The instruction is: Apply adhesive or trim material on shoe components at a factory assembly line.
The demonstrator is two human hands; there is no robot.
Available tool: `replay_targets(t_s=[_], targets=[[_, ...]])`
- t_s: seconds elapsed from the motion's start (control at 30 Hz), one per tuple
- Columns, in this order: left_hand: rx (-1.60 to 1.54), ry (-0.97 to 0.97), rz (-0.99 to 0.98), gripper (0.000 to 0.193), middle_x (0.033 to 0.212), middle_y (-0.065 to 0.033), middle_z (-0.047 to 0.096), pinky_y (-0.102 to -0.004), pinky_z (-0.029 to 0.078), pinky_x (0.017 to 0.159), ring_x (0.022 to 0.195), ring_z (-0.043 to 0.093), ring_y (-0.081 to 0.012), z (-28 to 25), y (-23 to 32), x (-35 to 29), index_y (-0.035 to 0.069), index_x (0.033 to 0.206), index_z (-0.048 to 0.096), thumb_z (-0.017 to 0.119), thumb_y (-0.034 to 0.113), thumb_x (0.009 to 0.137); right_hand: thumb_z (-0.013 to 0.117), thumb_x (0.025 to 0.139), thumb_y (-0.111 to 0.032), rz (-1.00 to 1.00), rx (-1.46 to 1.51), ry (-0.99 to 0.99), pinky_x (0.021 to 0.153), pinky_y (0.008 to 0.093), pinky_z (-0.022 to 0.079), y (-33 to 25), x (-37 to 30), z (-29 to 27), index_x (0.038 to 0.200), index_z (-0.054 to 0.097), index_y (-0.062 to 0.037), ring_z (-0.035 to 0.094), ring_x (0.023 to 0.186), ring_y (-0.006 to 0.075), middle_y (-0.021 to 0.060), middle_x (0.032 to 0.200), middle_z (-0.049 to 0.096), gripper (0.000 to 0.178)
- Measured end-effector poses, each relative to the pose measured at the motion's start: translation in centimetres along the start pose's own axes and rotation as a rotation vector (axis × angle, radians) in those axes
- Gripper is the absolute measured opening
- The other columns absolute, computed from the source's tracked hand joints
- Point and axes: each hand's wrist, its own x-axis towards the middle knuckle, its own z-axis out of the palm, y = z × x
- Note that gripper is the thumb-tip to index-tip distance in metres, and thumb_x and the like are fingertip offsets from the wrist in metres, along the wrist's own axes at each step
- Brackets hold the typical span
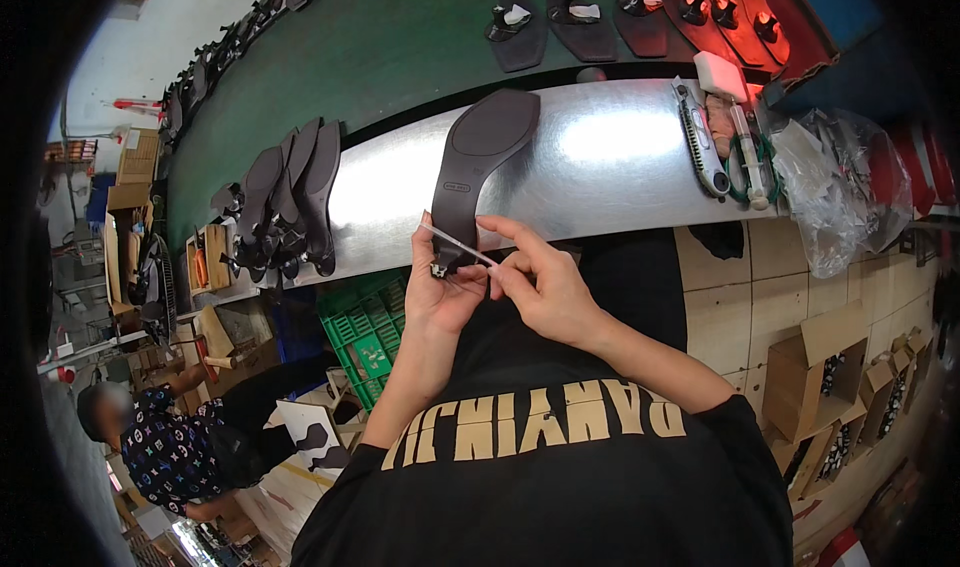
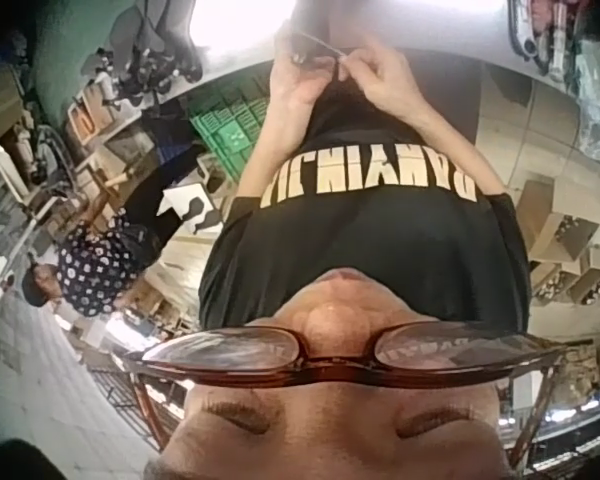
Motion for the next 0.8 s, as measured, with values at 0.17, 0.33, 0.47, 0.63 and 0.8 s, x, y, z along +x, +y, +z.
replay_targets(t_s=[0.17,0.33,0.47,0.63,0.8], targets=[[0.077,-0.012,0.046,0.030,0.085,0.0003,0.064,-0.0191,0.039,0.044,0.070,0.061,-0.0128,-1.0,-0.6,1.0,0.014,0.098,0.060,0.066,0.042,0.087,0.058,0.092,-0.009,0.017,0.165,0.233,0.055,0.0165,0.040,1.0,1.7,0.3,0.111,0.064,0.0007,0.050,0.060,0.0014,-0.0023,0.073,0.062,0.022],[0.146,-0.023,0.143,0.032,0.083,-0.0015,0.064,-0.0187,0.038,0.042,0.064,0.059,-0.0127,-0.6,-1.5,1.3,0.013,0.100,0.058,0.065,0.042,0.088,0.066,0.088,-0.009,-0.008,0.172,0.279,0.049,0.0175,0.039,1.6,2.2,0.5,0.099,0.068,0.0009,0.051,0.056,0.0014,0.0025,0.077,0.068,0.015],[0.252,-0.134,0.230,0.035,0.082,-0.0025,0.064,-0.0184,0.037,0.041,0.061,0.058,-0.0120,-1.2,-1.8,1.5,0.012,0.101,0.057,0.065,0.044,0.087,0.066,0.088,-0.009,0.077,0.225,0.262,0.048,0.0177,0.039,1.5,2.5,0.4,0.095,0.067,0.0004,0.052,0.056,0.0014,0.0026,0.075,0.067,0.012],[0.187,-0.064,0.128,0.033,0.083,-0.0006,0.064,-0.0188,0.035,0.039,0.061,0.057,-0.0100,-0.9,-1.9,1.4,0.014,0.099,0.059,0.064,0.044,0.087,0.064,0.089,-0.007,-0.105,0.145,0.278,0.051,0.0177,0.040,1.6,2.4,1.0,0.090,0.061,0.0018,0.053,0.059,0.0018,0.0017,0.076,0.064,0.010],[0.127,-0.075,-0.045,0.030,0.082,0.0029,0.064,-0.0182,0.033,0.038,0.060,0.055,-0.0079,-1.0,-1.2,1.2,0.016,0.096,0.061,0.063,0.045,0.087,0.063,0.089,-0.007,-0.140,0.048,0.223,0.054,0.0179,0.040,1.2,2.6,0.4,0.088,0.058,0.0016,0.051,0.062,0.0013,-0.0013,0.072,0.058,0.010]])
